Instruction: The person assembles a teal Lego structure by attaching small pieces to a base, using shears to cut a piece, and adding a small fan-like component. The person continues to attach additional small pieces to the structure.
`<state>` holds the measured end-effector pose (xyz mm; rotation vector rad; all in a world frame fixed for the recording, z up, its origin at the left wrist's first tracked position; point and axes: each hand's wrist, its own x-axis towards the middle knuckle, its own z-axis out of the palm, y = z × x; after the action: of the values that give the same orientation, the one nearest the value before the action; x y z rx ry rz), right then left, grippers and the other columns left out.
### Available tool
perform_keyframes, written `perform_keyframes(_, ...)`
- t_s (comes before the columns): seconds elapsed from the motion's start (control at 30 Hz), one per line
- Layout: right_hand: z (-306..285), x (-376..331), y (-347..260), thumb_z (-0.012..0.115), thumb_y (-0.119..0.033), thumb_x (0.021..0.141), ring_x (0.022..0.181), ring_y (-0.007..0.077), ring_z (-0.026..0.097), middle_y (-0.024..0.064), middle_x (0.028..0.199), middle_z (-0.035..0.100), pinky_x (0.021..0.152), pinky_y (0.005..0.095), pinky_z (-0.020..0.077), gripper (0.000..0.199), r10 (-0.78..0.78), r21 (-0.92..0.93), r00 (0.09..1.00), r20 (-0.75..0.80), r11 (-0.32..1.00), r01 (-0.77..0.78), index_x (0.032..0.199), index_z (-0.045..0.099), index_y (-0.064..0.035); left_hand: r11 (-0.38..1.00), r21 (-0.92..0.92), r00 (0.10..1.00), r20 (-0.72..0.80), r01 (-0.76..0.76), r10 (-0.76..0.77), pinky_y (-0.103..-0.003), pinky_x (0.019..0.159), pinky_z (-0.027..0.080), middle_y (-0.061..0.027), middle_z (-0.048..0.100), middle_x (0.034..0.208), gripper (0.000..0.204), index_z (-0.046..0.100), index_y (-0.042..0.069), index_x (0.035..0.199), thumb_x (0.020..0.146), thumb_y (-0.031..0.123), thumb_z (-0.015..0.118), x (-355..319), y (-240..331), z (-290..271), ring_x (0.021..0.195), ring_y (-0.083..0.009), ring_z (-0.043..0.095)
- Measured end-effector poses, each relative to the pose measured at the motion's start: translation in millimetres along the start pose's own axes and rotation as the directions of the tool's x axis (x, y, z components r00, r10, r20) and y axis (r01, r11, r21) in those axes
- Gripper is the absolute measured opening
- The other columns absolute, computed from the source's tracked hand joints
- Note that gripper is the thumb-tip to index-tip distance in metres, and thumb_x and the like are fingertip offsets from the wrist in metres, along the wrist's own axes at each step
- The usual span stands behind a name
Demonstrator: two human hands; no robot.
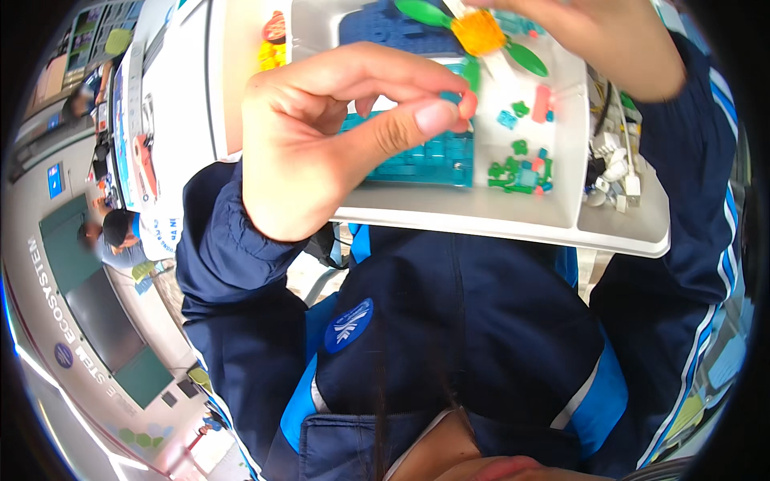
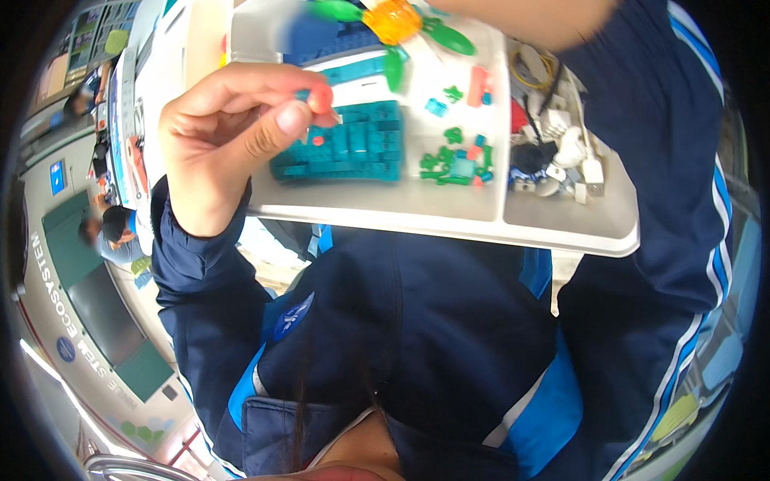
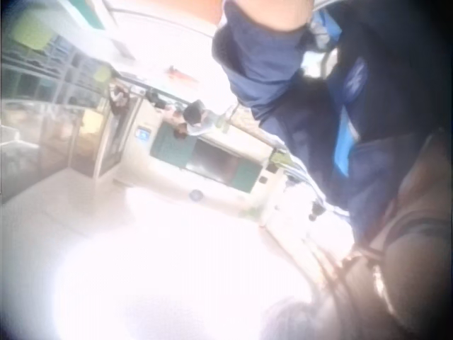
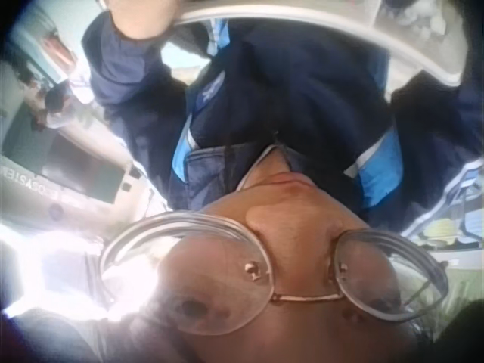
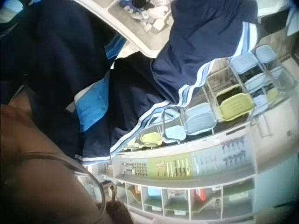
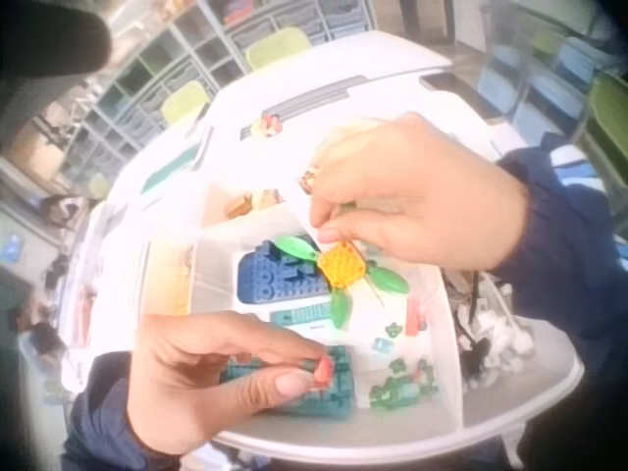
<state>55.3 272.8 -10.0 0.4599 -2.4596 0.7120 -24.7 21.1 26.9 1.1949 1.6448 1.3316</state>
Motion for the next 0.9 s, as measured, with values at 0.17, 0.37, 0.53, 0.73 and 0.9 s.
perform_keyframes(0.17,-3.2,-23.0,-47.0,0.068,0.001,0.079,0.078,0.0300,0.065,0.0167,0.084,0.066,0.069,0.0357,0.0512,0.010,-0.005,0.078,0.987,0.158,0.997,-0.007,0.089,0.068,0.0039,0.953,-0.303,0.994,-0.111,-0.014,-0.020,-0.027,0.081,0.049,-0.0150,0.072,0.101,0.023,0.065,-0.002,0.118,0.099,0.012,0.061,-16.7,5.1,-22.8,0.092,-0.0171,0.066)
perform_keyframes(0.37,-14.2,-4.7,-70.4,0.066,0.006,0.080,0.083,0.0313,0.065,0.0191,0.091,0.066,0.072,0.0361,0.0518,0.013,-0.004,0.100,0.970,0.243,0.995,-0.021,0.093,0.068,0.0071,0.873,-0.486,0.966,-0.244,-0.039,-0.092,-0.035,0.086,0.055,-0.0199,0.070,0.110,0.020,0.070,-0.001,0.111,0.091,-0.002,0.069,-26.7,0.1,-18.7,0.099,-0.0238,0.068)
perform_keyframes(0.53,-19.0,22.7,-84.4,0.063,0.009,0.081,0.087,0.0323,0.065,0.0210,0.096,0.066,0.075,0.0364,0.0523,0.017,-0.071,0.145,0.954,0.292,0.989,0.029,0.097,0.067,0.0097,0.942,-0.301,0.946,-0.322,-0.149,0.047,-0.035,0.092,0.052,-0.0203,0.070,0.114,0.023,0.070,-0.001,0.114,0.091,0.002,0.070,-47.9,-17.3,-23.6,0.103,-0.0255,0.066)
perform_keyframes(0.73,-19.9,35.4,-104.2,0.061,0.014,0.082,0.091,0.0336,0.065,0.0234,0.102,0.066,0.078,0.0367,0.0529,0.021,-0.070,0.167,0.908,0.413,0.986,0.000,0.102,0.067,0.0128,0.678,0.695,0.789,-0.267,-0.240,0.553,-0.029,0.085,0.049,-0.0168,0.072,0.106,0.019,0.072,-0.005,0.107,0.092,0.006,0.067,-73.0,-29.0,-47.1,0.095,-0.0221,0.066)
perform_keyframes(0.9,19.0,22.8,-101.2,0.069,0.010,0.078,0.091,0.0325,0.065,0.0204,0.105,0.065,0.080,0.0365,0.0524,0.023,0.045,0.221,0.878,0.477,0.960,-0.169,0.101,0.068,0.0104,0.423,0.898,0.860,-0.118,-0.122,0.497,-0.035,0.087,0.040,-0.0045,0.072,0.112,0.017,0.078,0.011,0.096,0.084,0.020,0.071,-91.6,-53.9,-46.3,0.101,-0.0254,0.061)
